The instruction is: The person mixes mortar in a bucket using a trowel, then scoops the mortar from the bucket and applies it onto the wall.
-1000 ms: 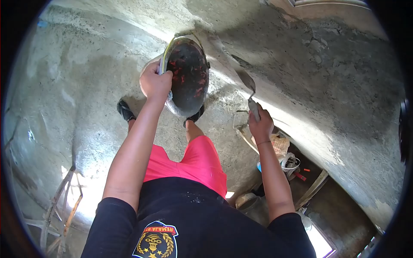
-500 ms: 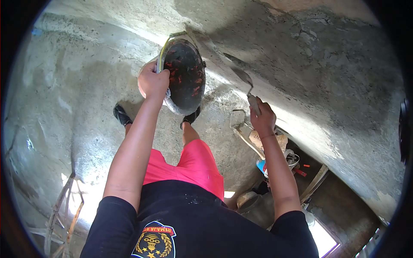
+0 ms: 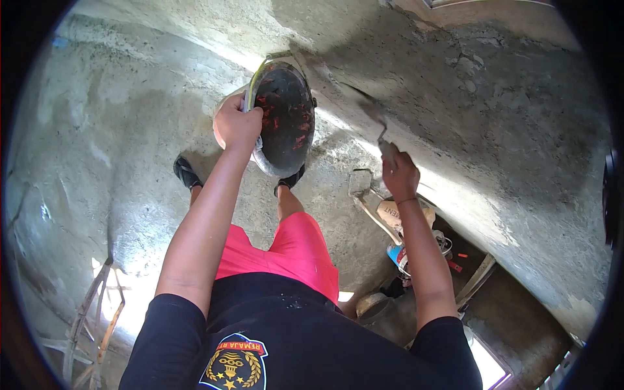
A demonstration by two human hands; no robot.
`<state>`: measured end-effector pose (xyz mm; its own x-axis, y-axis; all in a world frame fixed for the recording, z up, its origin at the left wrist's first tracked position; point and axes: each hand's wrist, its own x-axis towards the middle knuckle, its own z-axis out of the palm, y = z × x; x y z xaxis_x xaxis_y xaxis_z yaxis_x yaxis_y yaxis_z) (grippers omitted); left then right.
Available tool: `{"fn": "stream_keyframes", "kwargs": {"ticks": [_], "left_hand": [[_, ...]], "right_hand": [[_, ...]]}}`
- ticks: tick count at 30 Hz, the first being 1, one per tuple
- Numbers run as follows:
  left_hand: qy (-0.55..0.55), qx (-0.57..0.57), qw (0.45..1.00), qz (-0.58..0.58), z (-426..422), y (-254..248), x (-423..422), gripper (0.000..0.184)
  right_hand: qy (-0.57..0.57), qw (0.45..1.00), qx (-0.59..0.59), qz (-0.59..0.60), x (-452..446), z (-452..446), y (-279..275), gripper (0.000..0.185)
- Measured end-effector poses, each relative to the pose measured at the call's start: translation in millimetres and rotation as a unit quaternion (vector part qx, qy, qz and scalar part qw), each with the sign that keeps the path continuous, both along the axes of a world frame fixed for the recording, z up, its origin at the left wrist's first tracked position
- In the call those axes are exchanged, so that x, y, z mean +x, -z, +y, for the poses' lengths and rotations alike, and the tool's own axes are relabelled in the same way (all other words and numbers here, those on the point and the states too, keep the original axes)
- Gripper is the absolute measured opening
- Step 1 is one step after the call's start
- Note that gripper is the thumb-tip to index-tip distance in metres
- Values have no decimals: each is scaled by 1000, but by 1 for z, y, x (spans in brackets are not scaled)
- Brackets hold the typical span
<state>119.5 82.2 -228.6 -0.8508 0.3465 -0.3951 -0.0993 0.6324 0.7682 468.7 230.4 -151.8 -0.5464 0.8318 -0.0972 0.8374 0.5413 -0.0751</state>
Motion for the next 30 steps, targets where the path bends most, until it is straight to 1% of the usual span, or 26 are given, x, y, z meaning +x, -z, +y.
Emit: {"fn": "stream_keyframes", "kwargs": {"ticks": [3, 5, 7, 8, 10, 11, 12, 13, 15, 16, 18, 20, 22, 23, 24, 25, 27, 28, 30], "left_hand": [[15, -6, 1000, 8, -4, -7, 2, 33], [1, 28, 1000, 2, -11, -10, 1, 33], [-6, 36, 999, -13, -16, -18, -1, 34], [-15, 43, 998, -32, -19, -24, -3, 35], [-8, 59, 998, -19, -24, -33, -5, 34], [-6, 69, 997, -14, -26, -37, -8, 34], [-10, 101, 995, -11, -26, -44, -7, 32], [8, 105, 994, 0, -28, -49, -9, 32], [29, 105, 994, -21, -28, -59, -15, 30], [44, 114, 992, -12, -28, -72, -14, 27], [86, 138, 987, -4, -28, -79, -18, 24], [121, 157, 980, 0, -32, -86, -29, 20], [198, 146, 967, 61, -37, -88, -42, 13], [211, 134, 966, 62, -45, -95, -45, 13], [213, 149, 964, 47, -40, -110, -48, 11], [212, 166, 962, 33, -37, -120, -52, 8], [237, 177, 955, 35, -34, -126, -61, 8], [255, 189, 948, 29, -35, -130, -64, 7], [270, 200, 942, 25, -35, -137, -68, 7]], "right_hand": [[30, 1000, 7, 4, -3, 0, -9, 42], [73, 997, 15, -14, 9, -26, -9, 41], [147, 989, -25, 20, 16, -58, -15, 40], [154, 987, -22, 50, 28, -74, -14, 40], [171, 980, -11, 97, 50, -102, -5, 39], [223, 956, -58, 183, 59, -119, 3, 38], [273, 918, -106, 267, 64, -135, 7, 37], [285, 911, -101, 281, 63, -148, 8, 37], [355, 859, -242, 277, 60, -170, 10, 35], [369, 850, -235, 293, 50, -181, 6, 35], [237, 911, -189, 280, 24, -192, -2, 32], [156, 950, -142, 232, -4, -202, -17, 35], [108, 960, -159, 202, -25, -204, -22, 38], [63, 967, -166, 182, -36, -205, -29, 37], [10, 973, -161, 162, -48, -196, -36, 37], [15, 972, -159, 170, -61, -190, -41, 37], [-33, 991, -105, 74, -83, -182, -47, 27], [-32, 991, -103, 80, -93, -177, -50, 27], [-75, 996, -52, 14, -106, -160, -57, 19]]}}
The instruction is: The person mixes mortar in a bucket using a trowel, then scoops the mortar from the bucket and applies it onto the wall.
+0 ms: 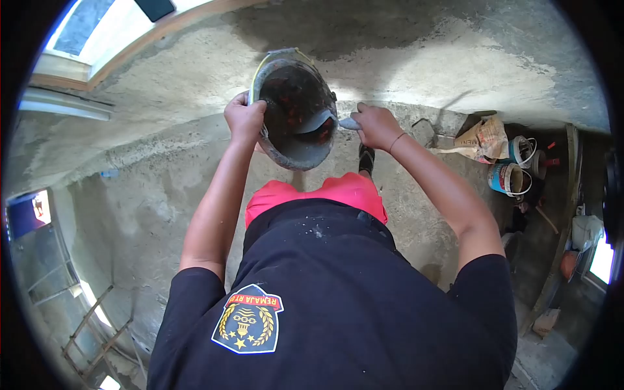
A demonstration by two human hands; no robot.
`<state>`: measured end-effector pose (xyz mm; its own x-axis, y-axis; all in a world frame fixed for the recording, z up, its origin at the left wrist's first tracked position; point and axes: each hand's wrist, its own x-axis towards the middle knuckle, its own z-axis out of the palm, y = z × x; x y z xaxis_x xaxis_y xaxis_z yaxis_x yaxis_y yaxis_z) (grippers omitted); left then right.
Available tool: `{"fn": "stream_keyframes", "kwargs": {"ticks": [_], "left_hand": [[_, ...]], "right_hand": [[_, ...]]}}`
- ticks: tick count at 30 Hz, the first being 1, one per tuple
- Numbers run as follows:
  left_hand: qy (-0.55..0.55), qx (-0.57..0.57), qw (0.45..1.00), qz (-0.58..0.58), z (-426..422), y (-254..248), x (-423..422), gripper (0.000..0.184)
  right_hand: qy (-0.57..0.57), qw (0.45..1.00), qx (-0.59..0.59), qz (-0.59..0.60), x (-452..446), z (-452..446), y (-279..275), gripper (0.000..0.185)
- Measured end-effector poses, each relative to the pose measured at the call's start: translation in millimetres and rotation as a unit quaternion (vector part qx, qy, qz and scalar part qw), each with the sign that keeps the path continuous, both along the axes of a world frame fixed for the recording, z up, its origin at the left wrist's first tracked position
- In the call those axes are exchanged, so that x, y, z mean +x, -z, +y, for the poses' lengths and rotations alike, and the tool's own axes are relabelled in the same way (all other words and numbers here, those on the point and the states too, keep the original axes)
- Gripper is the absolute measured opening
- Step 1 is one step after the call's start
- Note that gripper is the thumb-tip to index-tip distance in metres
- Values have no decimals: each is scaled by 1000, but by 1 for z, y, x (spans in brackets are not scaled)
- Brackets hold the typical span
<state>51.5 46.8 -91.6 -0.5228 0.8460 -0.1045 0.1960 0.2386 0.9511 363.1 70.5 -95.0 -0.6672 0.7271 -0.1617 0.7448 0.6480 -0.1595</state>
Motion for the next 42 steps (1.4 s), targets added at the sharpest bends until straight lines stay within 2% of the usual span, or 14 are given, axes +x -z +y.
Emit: {"fn": "stream_keyframes", "kwargs": {"ticks": [4, 6, 9, 11, 13, 20, 24, 26, 31, 34, 36, 39, 42], "left_hand": [[5, 24, 999, -24, 4, -19, 3, 10], [15, 50, 997, -64, 2, -20, 1, 13], [22, 27, 999, -6, 2, -23, 0, 20], [19, 18, 1000, 8, 1, -29, 0, 20], [22, 41, 998, -42, -1, -36, 7, 14], [45, 46, 996, -56, 1, -38, 11, 9], [36, 47, 997, -58, 1, -32, 7, 7], [6, 26, 996, -86, 0, -27, -1, 8], [-31, 10, 995, -95, -9, -21, -8, 12], [-55, -4, 995, -77, -13, -24, -8, 13], [-62, -32, 995, -76, -17, -28, -8, 13], [-61, -17, 994, -86, -21, -20, -16, 13], [-91, -5, 990, -110, -25, -15, -25, 17]], "right_hand": [[-11, 996, 80, 35, -12, 27, -6, 9], [-30, 998, 52, 18, -16, 38, -10, 9], [-68, 995, 67, 21, -22, 48, -9, 9], [-87, 993, 65, 32, -27, 52, -4, 10], [-112, 988, 90, 50, -30, 48, -5, 10], [-105, 984, 124, 69, -31, 55, -7, 13], [-145, 984, 92, 50, -26, 46, -9, 13], [-158, 986, 30, 36, -26, 38, -11, 13], [-169, 982, -17, 84, -34, 29, 1, 17], [-147, 979, -79, 115, -42, 22, 11, 37], [-136, 977, -86, 138, -48, 17, 18, 39], [-101, 975, -108, 168, -55, 8, 24, 41], [-1, 959, -138, 249, -59, 1, 23, 40]]}}
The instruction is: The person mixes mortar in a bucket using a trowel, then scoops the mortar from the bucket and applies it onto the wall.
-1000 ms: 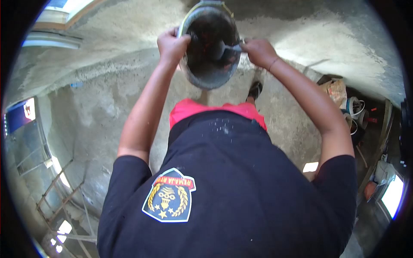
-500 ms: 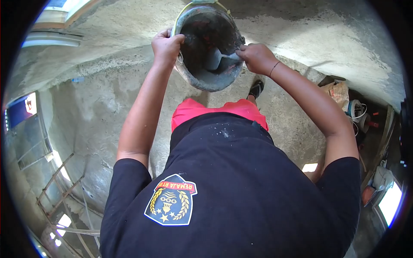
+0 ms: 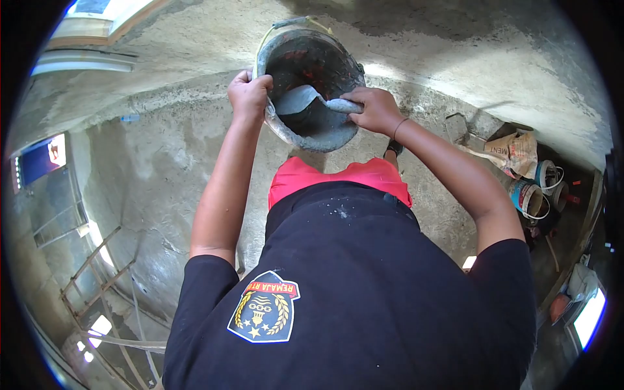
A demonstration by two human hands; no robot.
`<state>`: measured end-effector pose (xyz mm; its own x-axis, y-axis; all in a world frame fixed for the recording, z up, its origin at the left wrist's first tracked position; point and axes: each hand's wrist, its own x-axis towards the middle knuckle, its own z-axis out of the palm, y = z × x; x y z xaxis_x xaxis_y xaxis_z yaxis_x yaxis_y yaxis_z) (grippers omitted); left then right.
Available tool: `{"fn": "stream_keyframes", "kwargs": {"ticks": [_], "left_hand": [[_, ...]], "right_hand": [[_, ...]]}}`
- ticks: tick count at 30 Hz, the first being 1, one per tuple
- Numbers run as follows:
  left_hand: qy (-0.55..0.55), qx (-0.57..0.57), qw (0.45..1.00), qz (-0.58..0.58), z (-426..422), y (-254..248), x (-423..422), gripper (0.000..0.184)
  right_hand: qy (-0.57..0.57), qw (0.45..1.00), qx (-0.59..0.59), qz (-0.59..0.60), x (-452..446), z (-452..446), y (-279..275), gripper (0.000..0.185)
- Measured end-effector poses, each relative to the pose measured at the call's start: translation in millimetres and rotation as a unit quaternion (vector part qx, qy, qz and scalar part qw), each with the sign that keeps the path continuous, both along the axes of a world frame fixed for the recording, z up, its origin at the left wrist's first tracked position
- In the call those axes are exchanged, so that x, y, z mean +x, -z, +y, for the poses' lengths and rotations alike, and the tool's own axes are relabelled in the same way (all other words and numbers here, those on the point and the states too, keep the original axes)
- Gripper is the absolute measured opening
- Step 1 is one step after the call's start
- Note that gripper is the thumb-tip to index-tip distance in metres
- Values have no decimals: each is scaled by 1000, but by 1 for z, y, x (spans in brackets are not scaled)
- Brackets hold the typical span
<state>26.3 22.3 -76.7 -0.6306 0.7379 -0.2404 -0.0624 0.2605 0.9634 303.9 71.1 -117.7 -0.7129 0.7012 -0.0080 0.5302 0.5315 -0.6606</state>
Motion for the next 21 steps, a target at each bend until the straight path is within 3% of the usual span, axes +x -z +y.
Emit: {"fn": "stream_keyframes", "kwargs": {"ticks": [11, 16, 21], "left_hand": [[-81, -1, 990, -120, -5, 0, -14, 14], [-105, 11, 985, -134, 3, 3, -3, 15], [-111, -14, 987, -118, 9, 15, -4, 17]], "right_hand": [[127, 987, 57, 85, 60, -4, -13, 41], [159, 986, 49, -2, 96, -13, 21, 42], [169, 984, 62, 5, 109, -17, 38, 41]]}}
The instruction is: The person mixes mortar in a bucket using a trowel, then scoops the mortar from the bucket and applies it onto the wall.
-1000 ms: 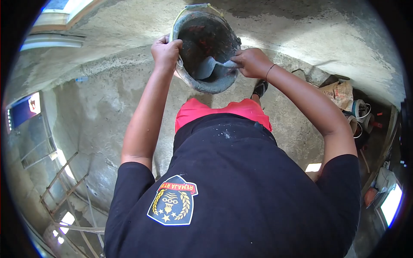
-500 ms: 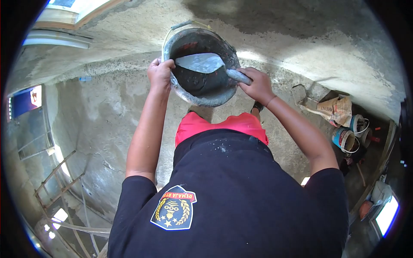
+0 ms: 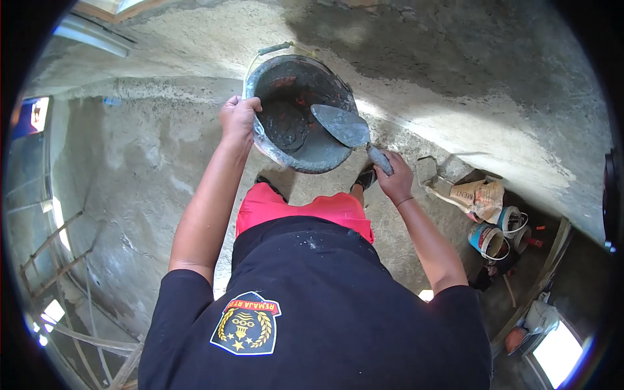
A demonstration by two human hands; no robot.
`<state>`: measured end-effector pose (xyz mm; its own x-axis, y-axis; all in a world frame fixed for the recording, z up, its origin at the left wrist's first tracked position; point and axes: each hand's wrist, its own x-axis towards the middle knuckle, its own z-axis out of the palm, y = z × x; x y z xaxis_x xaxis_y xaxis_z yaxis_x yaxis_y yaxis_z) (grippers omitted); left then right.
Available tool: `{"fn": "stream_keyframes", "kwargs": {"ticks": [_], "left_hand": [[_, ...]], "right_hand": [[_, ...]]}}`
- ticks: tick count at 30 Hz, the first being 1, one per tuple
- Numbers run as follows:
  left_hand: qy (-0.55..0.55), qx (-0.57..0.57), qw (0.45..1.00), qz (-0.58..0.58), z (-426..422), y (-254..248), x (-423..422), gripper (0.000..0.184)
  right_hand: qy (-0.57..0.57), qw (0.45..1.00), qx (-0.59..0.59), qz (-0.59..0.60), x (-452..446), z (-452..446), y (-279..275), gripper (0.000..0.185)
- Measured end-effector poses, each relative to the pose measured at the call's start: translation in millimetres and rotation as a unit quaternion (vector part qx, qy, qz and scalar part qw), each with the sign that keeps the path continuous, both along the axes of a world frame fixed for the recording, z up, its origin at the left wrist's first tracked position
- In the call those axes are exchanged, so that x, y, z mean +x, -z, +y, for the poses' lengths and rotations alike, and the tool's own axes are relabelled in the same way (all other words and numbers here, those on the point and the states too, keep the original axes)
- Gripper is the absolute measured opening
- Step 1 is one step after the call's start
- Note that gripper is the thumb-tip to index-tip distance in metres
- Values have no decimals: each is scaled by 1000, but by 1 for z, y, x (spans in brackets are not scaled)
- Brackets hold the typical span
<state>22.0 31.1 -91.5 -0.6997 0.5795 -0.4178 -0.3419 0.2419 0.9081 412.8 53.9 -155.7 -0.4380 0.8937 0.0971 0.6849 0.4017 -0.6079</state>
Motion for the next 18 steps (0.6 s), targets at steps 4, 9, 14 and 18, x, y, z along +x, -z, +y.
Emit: {"fn": "stream_keyframes", "kwargs": {"ticks": [4, 9, 14, 18], "left_hand": [[-5, 3, 1000, -7, 6, 7, 3, 17], [-6, 4, 1000, -9, 10, 12, 6, 17], [-16, -10, 1000, -4, 9, 23, 8, 15], [-25, -28, 999, -8, 11, 29, 13, 15]], "right_hand": [[2, 1000, 6, -1, 4, 1, 1, 41], [1, 1000, -6, -1, 10, 2, -1, 41], [7, 999, -24, -33, 11, 3, 2, 37], [-4, 997, -48, -52, 14, 12, 6, 40]]}}
